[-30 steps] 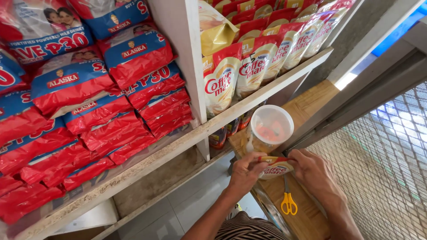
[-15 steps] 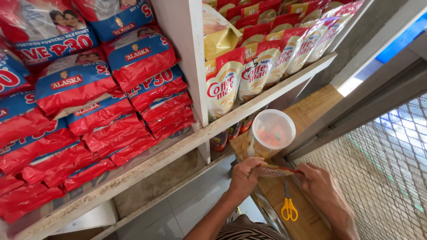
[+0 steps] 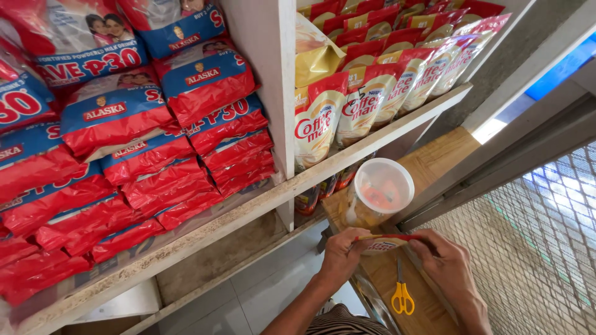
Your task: Organizing and stocking bags of coffee creamer and powdered milk on grocery store shelves.
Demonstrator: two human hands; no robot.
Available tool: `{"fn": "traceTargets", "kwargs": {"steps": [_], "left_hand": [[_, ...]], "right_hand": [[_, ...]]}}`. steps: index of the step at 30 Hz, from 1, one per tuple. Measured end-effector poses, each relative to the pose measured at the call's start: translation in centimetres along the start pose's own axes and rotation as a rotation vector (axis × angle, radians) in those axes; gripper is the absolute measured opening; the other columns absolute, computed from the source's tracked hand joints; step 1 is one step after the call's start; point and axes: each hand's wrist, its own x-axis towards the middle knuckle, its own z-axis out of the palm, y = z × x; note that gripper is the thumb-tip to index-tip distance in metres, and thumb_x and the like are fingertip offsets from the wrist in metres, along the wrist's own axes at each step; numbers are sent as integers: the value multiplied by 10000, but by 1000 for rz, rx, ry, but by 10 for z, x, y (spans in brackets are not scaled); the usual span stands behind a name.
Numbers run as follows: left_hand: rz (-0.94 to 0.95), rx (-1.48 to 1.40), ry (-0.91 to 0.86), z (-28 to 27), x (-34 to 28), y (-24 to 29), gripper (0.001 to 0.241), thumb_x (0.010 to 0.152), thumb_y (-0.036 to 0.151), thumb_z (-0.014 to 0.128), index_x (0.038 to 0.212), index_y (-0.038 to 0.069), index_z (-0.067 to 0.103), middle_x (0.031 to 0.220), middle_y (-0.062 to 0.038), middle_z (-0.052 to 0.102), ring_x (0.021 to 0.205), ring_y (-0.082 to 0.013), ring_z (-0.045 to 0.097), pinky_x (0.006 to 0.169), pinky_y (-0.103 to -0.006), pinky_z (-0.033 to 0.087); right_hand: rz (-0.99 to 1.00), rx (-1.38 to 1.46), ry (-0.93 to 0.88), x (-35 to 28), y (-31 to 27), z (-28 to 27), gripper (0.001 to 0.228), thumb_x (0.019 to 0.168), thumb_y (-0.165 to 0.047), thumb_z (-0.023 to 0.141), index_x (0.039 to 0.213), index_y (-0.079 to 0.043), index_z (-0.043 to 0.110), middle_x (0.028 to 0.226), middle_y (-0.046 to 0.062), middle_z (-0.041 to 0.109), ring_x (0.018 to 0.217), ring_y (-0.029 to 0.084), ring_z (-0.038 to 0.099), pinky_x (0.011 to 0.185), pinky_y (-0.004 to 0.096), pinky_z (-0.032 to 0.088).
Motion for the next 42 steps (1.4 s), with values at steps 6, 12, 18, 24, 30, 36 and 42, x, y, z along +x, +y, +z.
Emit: {"fn": "traceTargets", "kwargs": {"steps": [6, 12, 18, 24, 30, 36, 42], "left_hand": [[36, -17, 25, -12, 2, 25, 117, 959, 74, 717, 1060, 16, 715, 982, -93, 757, 878, -160, 728, 789, -286, 574], [-8, -29, 20, -13, 1, 17, 135, 953, 89, 743, 1065, 20, 712, 973, -86, 751, 871, -135, 711, 784, -284, 571], [-98, -57, -14, -10, -4, -19, 153, 942, 83, 739, 1080, 24, 710, 1024, -79, 754, 918, -121, 711, 824, -284, 570], [-78, -10, -23, -8, -7, -3, 173, 961, 108, 733, 1114, 33, 703, 1033, -89, 742, 928, -163, 721, 820, -304, 573], [-87, 162, -77, -8, -1, -7, 230, 938, 161, 744, 1116, 23, 692, 1039, -131, 719, 951, -250, 712, 823, -352, 544], [-109, 87, -85, -7, -4, -5, 213, 987, 184, 708, 1135, 31, 715, 993, -143, 724, 920, -264, 724, 830, -351, 554], [-95, 136, -71, -6, -4, -8, 232, 949, 154, 714, 1138, 22, 694, 1057, -160, 739, 982, -261, 731, 826, -360, 556]], "right_hand": [[72, 184, 0, -9, 26, 23, 300, 845, -159, 774, 1137, -101, 737, 856, 58, 793, 734, 111, 735, 680, 273, 570], [-158, 246, 34, -7, 19, 21, 202, 871, -117, 748, 1056, -39, 762, 984, 52, 775, 808, 109, 722, 734, 240, 555], [-148, 233, 10, -6, 29, 32, 184, 881, -101, 735, 1045, -18, 750, 964, 43, 778, 823, 102, 719, 747, 238, 551], [-9, 249, -36, -5, 49, 33, 227, 875, -105, 745, 1093, -45, 763, 901, 34, 798, 787, 77, 696, 718, 247, 561], [163, 416, -84, -4, 64, 36, 216, 893, -102, 712, 1101, -54, 741, 892, 37, 797, 798, 74, 693, 718, 241, 552], [227, 243, -24, -10, 66, 36, 195, 918, -148, 750, 1086, -53, 782, 845, 66, 760, 744, 107, 645, 690, 268, 530], [216, 340, -99, -5, 61, 33, 215, 887, -169, 719, 1083, -86, 746, 833, 5, 792, 747, 65, 671, 683, 244, 535]]}}
